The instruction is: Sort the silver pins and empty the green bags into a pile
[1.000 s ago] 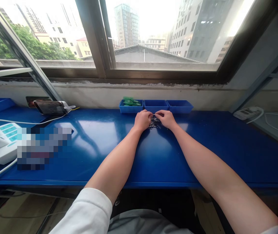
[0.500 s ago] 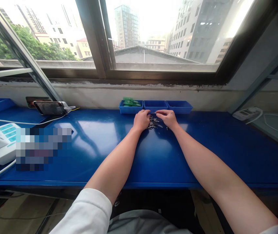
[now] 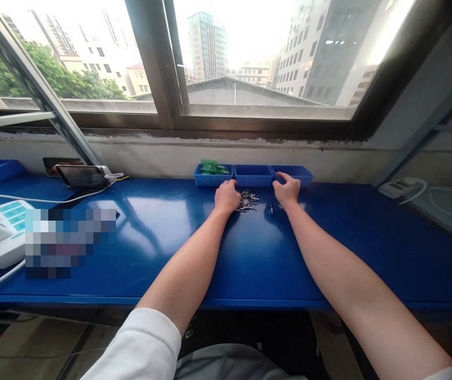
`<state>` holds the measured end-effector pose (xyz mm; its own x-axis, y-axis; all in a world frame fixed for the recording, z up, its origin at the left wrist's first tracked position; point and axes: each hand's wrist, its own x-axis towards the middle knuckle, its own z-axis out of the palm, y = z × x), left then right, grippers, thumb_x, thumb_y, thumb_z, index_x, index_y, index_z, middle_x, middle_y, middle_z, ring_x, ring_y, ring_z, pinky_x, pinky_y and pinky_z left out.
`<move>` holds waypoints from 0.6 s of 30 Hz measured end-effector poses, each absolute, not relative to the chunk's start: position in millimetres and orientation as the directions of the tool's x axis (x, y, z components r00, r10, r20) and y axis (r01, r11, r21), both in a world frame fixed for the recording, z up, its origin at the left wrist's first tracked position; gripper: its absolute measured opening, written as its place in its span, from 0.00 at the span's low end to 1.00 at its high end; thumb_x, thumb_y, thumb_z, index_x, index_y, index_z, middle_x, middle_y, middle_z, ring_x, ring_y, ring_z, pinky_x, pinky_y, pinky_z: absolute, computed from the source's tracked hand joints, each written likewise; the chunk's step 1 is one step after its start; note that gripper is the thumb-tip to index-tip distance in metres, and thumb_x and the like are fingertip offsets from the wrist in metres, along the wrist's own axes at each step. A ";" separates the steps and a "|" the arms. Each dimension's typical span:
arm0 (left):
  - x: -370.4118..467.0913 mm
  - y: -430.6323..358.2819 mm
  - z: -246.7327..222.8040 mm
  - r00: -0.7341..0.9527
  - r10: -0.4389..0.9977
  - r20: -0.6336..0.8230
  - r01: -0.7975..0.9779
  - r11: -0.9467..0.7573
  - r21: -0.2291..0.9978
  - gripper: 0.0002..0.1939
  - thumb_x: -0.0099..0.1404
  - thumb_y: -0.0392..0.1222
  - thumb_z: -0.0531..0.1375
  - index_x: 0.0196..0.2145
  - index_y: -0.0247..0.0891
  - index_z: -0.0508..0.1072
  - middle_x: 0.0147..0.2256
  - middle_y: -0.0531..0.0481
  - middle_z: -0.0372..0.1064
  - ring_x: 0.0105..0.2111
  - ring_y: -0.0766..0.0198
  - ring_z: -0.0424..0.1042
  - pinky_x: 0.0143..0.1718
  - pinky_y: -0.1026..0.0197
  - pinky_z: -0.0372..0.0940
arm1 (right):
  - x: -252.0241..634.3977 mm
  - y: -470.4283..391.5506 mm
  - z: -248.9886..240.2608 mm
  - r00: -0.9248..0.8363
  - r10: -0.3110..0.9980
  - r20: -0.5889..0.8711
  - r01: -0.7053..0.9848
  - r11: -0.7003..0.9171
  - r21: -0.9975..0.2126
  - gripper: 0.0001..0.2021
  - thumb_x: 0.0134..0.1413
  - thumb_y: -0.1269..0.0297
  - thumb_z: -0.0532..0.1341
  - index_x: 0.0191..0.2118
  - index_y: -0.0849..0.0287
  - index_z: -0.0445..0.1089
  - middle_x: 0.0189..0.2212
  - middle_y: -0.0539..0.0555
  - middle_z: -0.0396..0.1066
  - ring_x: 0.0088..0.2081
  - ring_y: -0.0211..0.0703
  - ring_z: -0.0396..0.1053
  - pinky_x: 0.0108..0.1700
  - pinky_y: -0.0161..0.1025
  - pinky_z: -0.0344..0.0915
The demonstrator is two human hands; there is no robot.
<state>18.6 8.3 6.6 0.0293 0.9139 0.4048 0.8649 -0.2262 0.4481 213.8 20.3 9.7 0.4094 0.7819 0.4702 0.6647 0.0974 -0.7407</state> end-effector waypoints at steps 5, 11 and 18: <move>17.9 8.0 7.5 0.034 0.921 0.389 0.867 -0.221 0.447 0.20 0.61 0.31 0.48 0.49 0.37 0.69 0.48 0.44 0.68 0.48 0.57 0.67 0.50 0.58 0.61 | 215.9 20.1 12.2 0.423 0.800 0.426 0.697 0.013 -0.717 0.25 0.47 0.65 0.55 0.54 0.59 0.67 0.45 0.55 0.72 0.53 0.50 0.54 0.57 0.45 0.54; 18.0 9.2 5.4 0.058 0.934 0.353 0.851 -0.231 0.471 0.18 0.64 0.40 0.48 0.49 0.36 0.68 0.49 0.43 0.67 0.48 0.55 0.67 0.49 0.57 0.62 | 217.8 23.6 7.1 0.384 0.852 0.356 0.774 -0.086 -0.628 0.32 0.47 0.61 0.57 0.60 0.55 0.58 0.60 0.56 0.55 0.54 0.55 0.50 0.54 0.51 0.54; 21.1 5.0 5.2 0.207 0.947 0.246 0.849 -0.299 0.436 0.31 0.62 0.59 0.49 0.56 0.36 0.62 0.56 0.41 0.62 0.56 0.51 0.61 0.54 0.55 0.57 | 208.5 20.4 5.3 0.343 0.825 0.448 0.809 -0.017 -0.588 0.27 0.46 0.62 0.58 0.55 0.60 0.62 0.57 0.62 0.54 0.54 0.56 0.50 0.53 0.50 0.54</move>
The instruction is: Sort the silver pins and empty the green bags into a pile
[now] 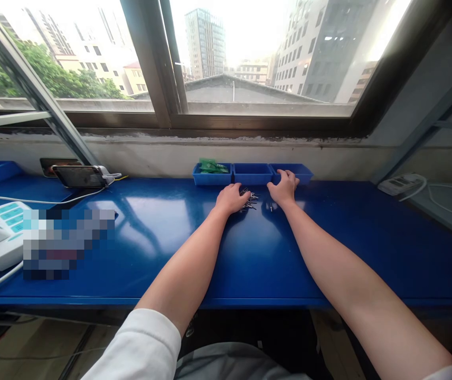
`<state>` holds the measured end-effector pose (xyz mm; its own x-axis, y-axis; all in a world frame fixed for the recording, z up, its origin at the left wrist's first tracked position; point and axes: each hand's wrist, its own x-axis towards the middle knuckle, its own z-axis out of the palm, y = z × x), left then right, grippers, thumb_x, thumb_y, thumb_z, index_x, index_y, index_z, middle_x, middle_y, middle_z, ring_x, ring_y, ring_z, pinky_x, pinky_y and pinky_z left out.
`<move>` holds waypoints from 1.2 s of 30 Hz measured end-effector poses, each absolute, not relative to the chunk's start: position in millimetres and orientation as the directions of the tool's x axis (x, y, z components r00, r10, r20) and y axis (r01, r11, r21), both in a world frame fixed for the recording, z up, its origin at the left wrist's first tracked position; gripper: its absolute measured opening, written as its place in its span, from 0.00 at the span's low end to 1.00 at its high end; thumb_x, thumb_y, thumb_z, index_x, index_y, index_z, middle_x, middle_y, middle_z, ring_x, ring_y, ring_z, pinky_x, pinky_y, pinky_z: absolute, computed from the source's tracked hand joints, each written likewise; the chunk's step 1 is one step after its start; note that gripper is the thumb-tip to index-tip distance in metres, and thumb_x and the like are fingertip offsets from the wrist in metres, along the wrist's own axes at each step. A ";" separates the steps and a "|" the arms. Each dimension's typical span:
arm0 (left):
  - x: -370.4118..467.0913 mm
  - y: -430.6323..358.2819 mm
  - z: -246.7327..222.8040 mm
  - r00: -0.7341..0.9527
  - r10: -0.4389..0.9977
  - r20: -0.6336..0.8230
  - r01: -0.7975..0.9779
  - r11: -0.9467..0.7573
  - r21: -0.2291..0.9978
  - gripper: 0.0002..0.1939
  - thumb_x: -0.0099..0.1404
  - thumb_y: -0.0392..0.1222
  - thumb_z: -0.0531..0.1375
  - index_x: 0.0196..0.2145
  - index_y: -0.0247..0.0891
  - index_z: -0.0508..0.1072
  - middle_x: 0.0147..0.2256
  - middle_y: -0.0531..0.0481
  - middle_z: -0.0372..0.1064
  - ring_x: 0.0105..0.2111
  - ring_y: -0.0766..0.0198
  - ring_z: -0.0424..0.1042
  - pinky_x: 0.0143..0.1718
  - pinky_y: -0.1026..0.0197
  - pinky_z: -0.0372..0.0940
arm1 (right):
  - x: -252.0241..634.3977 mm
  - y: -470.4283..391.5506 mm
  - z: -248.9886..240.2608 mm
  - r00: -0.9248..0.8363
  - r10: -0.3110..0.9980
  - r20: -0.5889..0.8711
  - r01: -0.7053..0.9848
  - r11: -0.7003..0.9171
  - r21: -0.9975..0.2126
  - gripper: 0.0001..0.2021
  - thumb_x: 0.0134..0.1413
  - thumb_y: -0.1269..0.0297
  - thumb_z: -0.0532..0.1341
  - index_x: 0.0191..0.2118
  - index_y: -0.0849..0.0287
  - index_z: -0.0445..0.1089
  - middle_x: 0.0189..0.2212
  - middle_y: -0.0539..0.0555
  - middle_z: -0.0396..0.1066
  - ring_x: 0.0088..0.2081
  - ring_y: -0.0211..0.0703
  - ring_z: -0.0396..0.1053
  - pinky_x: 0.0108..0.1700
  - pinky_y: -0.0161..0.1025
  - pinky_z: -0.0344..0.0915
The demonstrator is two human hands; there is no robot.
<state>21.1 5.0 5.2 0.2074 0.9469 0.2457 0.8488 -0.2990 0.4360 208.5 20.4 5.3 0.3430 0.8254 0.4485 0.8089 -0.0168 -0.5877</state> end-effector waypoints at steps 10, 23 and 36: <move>21.4 1.5 6.6 0.281 0.938 0.204 0.858 -0.340 0.385 0.33 0.62 0.62 0.47 0.57 0.37 0.62 0.57 0.42 0.61 0.56 0.51 0.61 0.54 0.56 0.57 | 206.1 18.3 5.8 0.251 0.893 0.374 0.896 -0.068 -0.439 0.29 0.48 0.50 0.57 0.58 0.47 0.60 0.64 0.55 0.34 0.60 0.64 0.40 0.54 0.56 0.48; 21.5 1.3 7.0 0.289 0.936 0.203 0.867 -0.346 0.359 0.30 0.64 0.61 0.46 0.54 0.38 0.65 0.55 0.42 0.63 0.53 0.51 0.63 0.51 0.56 0.59 | 216.9 28.1 2.1 0.472 0.839 0.270 0.799 -0.278 -0.533 0.40 0.45 0.50 0.59 0.63 0.56 0.47 0.65 0.65 0.36 0.60 0.65 0.43 0.54 0.57 0.51; 21.4 2.4 5.8 0.293 0.933 0.208 0.865 -0.352 0.358 0.30 0.64 0.61 0.46 0.53 0.38 0.66 0.55 0.41 0.63 0.53 0.51 0.63 0.51 0.56 0.58 | 213.1 22.8 4.2 0.450 0.844 0.293 0.814 -0.252 -0.523 0.38 0.43 0.53 0.61 0.61 0.56 0.50 0.65 0.64 0.35 0.59 0.65 0.44 0.54 0.56 0.52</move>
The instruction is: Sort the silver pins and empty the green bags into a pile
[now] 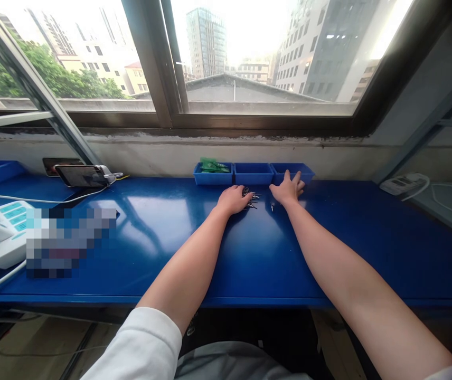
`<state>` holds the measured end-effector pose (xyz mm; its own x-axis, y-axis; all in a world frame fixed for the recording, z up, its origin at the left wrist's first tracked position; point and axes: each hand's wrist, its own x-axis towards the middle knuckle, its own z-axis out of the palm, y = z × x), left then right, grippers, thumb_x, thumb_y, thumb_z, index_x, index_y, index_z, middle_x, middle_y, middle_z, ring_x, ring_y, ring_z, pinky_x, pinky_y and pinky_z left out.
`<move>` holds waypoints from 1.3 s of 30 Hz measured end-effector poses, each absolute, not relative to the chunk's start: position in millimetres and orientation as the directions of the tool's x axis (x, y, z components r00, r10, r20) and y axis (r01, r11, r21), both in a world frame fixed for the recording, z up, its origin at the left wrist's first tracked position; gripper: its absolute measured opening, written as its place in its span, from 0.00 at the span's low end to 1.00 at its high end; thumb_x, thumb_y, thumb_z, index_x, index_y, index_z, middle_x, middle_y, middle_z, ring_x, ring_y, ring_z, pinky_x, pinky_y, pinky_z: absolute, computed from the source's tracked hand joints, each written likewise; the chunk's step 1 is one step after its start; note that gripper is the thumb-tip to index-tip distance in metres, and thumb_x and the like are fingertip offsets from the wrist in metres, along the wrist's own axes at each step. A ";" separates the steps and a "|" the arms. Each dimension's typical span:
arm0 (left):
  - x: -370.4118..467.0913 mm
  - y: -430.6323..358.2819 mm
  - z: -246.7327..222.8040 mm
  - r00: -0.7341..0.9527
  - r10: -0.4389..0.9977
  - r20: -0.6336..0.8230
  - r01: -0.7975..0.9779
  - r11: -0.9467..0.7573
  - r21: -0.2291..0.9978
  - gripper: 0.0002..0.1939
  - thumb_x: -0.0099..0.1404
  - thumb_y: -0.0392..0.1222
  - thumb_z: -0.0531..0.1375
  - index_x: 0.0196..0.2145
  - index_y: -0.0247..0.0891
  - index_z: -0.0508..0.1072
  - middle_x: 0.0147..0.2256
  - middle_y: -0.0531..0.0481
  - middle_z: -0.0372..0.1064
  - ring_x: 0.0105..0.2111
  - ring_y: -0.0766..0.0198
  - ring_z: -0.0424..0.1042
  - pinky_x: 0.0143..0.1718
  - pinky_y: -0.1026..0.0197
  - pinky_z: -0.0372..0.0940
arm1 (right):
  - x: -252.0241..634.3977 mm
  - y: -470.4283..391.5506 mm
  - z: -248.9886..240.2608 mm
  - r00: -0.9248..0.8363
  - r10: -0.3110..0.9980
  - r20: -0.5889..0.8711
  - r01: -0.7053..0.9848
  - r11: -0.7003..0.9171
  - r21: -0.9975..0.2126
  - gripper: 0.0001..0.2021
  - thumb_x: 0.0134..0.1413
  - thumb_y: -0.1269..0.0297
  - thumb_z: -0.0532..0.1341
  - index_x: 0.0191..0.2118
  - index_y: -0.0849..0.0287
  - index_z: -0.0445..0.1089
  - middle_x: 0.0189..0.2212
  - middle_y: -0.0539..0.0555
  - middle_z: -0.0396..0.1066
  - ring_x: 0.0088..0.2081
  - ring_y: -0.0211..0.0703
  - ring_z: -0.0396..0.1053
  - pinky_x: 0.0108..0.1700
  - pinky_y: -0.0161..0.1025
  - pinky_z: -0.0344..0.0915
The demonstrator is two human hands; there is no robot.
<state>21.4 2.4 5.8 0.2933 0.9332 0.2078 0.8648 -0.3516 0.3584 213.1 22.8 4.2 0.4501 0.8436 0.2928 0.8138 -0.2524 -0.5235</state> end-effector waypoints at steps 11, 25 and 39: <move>22.4 -2.2 8.1 0.347 0.916 0.203 0.857 -0.398 0.328 0.35 0.60 0.67 0.47 0.55 0.40 0.64 0.56 0.44 0.62 0.56 0.52 0.60 0.54 0.58 0.54 | 191.6 1.4 40.5 0.296 0.955 0.026 0.911 -0.274 -0.307 0.23 0.47 0.50 0.56 0.40 0.64 0.72 0.38 0.68 0.70 0.43 0.62 0.69 0.41 0.51 0.64; 22.0 1.4 4.7 0.378 0.899 0.220 0.855 -0.430 0.289 0.33 0.60 0.64 0.49 0.54 0.39 0.65 0.54 0.43 0.64 0.54 0.51 0.62 0.53 0.57 0.56 | 183.6 -6.2 41.0 0.075 0.992 -0.099 0.973 -0.094 -0.213 0.16 0.41 0.58 0.62 0.36 0.63 0.73 0.34 0.65 0.73 0.36 0.55 0.72 0.32 0.42 0.67; 22.7 6.7 -0.7 0.363 0.902 0.233 0.856 -0.422 0.300 0.27 0.64 0.58 0.46 0.52 0.41 0.67 0.53 0.44 0.65 0.54 0.53 0.62 0.53 0.55 0.57 | 179.2 0.6 26.4 0.136 0.983 0.123 0.972 -0.109 -0.210 0.18 0.51 0.60 0.57 0.47 0.63 0.67 0.40 0.66 0.71 0.43 0.58 0.70 0.40 0.47 0.66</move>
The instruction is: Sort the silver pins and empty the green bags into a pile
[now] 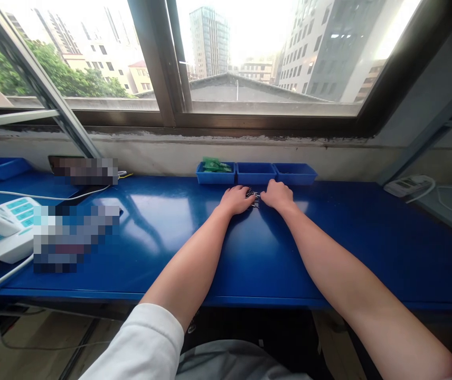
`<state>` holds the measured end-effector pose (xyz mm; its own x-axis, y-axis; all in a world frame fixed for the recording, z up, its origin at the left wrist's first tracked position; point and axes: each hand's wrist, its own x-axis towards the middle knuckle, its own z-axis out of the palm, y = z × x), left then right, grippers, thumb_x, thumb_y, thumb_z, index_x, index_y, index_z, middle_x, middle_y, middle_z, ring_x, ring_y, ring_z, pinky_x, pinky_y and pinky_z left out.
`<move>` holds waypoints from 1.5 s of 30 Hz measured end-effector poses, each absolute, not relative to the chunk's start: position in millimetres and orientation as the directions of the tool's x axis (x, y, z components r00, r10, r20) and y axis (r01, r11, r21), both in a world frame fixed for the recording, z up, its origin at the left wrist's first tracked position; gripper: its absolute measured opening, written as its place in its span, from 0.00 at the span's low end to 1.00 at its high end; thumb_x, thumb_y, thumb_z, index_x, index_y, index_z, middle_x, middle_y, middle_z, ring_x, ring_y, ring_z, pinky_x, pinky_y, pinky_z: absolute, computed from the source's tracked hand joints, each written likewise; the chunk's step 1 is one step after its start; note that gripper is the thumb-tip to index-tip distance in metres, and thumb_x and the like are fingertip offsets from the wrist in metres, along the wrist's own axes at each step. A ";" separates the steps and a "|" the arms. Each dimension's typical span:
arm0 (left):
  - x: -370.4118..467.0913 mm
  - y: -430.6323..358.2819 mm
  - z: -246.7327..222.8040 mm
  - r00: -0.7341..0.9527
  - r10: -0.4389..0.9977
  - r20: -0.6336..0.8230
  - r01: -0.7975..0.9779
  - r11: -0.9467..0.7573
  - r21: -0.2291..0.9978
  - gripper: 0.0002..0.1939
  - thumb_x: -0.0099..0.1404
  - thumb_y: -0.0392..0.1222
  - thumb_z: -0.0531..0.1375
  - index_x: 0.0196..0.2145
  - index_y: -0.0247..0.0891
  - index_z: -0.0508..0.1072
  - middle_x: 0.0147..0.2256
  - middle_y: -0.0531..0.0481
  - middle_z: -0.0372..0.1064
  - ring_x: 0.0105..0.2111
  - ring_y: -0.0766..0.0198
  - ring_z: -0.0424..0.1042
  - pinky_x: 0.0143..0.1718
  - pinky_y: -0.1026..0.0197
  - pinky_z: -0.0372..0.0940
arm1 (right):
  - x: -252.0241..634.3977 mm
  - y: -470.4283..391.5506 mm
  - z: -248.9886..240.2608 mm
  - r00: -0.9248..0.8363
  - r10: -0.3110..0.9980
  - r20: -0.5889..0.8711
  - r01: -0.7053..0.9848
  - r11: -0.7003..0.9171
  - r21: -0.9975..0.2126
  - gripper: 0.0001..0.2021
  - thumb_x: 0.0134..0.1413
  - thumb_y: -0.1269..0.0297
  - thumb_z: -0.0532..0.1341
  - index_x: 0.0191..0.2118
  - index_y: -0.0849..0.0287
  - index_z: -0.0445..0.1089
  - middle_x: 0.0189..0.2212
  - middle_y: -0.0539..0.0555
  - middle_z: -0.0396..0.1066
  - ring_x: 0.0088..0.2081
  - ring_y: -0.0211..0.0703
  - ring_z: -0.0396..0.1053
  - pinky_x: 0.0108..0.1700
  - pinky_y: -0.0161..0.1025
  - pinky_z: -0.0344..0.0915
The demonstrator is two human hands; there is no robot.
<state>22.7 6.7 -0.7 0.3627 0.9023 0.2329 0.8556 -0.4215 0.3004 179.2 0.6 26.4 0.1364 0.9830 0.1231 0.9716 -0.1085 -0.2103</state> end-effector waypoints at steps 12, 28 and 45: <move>23.0 5.6 1.7 0.358 0.906 0.226 0.857 -0.415 0.304 0.26 0.65 0.58 0.46 0.51 0.41 0.68 0.53 0.44 0.65 0.53 0.53 0.63 0.52 0.56 0.57 | 179.9 5.9 16.8 0.069 0.988 0.138 0.969 -0.034 -0.244 0.14 0.56 0.63 0.53 0.45 0.65 0.66 0.40 0.67 0.72 0.42 0.57 0.71 0.40 0.46 0.65; 27.5 7.7 4.6 0.376 0.761 0.529 0.741 -0.589 0.322 0.11 0.66 0.40 0.52 0.35 0.38 0.73 0.36 0.46 0.71 0.38 0.61 0.69 0.41 0.62 0.63 | 186.6 18.4 -0.6 -0.090 0.932 0.351 0.278 0.362 -0.890 0.20 0.39 0.44 0.65 0.26 0.57 0.63 0.18 0.50 0.70 0.16 0.36 0.61 0.20 0.35 0.57; 24.9 6.1 5.4 0.185 0.853 0.489 0.843 -0.393 0.367 0.15 0.67 0.45 0.50 0.44 0.37 0.69 0.43 0.44 0.70 0.44 0.56 0.68 0.45 0.57 0.62 | 196.7 23.0 3.5 0.224 0.861 0.457 0.367 0.360 -0.858 0.11 0.44 0.57 0.61 0.31 0.60 0.72 0.28 0.54 0.74 0.30 0.43 0.69 0.35 0.39 0.66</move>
